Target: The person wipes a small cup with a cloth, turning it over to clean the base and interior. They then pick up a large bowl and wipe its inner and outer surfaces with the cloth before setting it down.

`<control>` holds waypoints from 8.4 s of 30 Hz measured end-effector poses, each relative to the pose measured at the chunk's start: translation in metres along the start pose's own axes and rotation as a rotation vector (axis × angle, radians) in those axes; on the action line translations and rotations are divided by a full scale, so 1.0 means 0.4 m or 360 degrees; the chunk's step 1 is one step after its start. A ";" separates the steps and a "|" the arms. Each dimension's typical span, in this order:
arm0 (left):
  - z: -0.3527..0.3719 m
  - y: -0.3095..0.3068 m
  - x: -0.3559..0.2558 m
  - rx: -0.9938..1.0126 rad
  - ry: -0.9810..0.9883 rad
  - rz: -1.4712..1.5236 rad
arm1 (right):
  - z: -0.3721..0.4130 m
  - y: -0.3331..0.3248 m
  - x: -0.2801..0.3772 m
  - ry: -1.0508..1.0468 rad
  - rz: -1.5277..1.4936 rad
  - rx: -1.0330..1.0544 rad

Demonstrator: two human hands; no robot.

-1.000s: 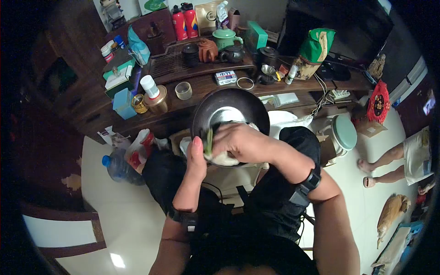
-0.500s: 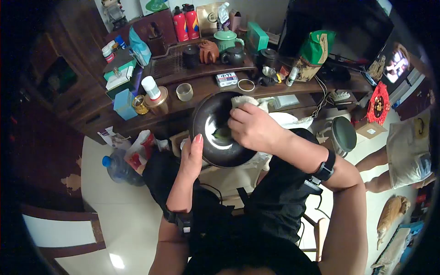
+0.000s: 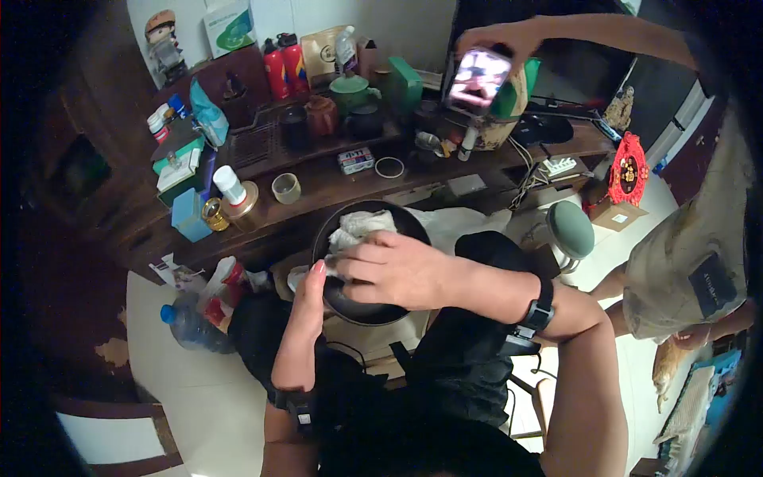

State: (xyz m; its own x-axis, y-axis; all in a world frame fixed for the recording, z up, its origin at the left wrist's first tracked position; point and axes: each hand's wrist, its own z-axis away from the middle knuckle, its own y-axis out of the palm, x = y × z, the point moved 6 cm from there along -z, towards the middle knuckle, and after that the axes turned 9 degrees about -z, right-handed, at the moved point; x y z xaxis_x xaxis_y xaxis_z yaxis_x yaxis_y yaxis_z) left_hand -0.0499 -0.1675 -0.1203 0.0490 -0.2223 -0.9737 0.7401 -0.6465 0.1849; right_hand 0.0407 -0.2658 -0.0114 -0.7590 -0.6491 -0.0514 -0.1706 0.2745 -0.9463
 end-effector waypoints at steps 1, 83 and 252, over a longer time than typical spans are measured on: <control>0.006 0.004 -0.007 -0.0004 0.0014 -0.0039 | 0.005 0.023 -0.004 0.0002 -0.0027 0.0069; -0.289 -0.040 0.176 -0.0229 -0.0385 0.0196 | 0.127 0.256 -0.494 0.1000 -0.1118 -0.0883; -0.121 0.011 0.100 0.1093 -0.0368 0.0140 | 0.219 0.344 -0.284 0.2208 -0.2173 -0.0980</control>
State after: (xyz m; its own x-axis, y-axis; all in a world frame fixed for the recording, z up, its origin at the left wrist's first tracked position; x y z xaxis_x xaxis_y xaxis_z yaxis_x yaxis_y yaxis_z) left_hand -0.0123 -0.1439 -0.1649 -0.1099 -0.3941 -0.9125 0.1485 -0.9143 0.3770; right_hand 0.1587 -0.2164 -0.1637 0.2004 0.1849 0.9621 -0.8473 0.5257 0.0754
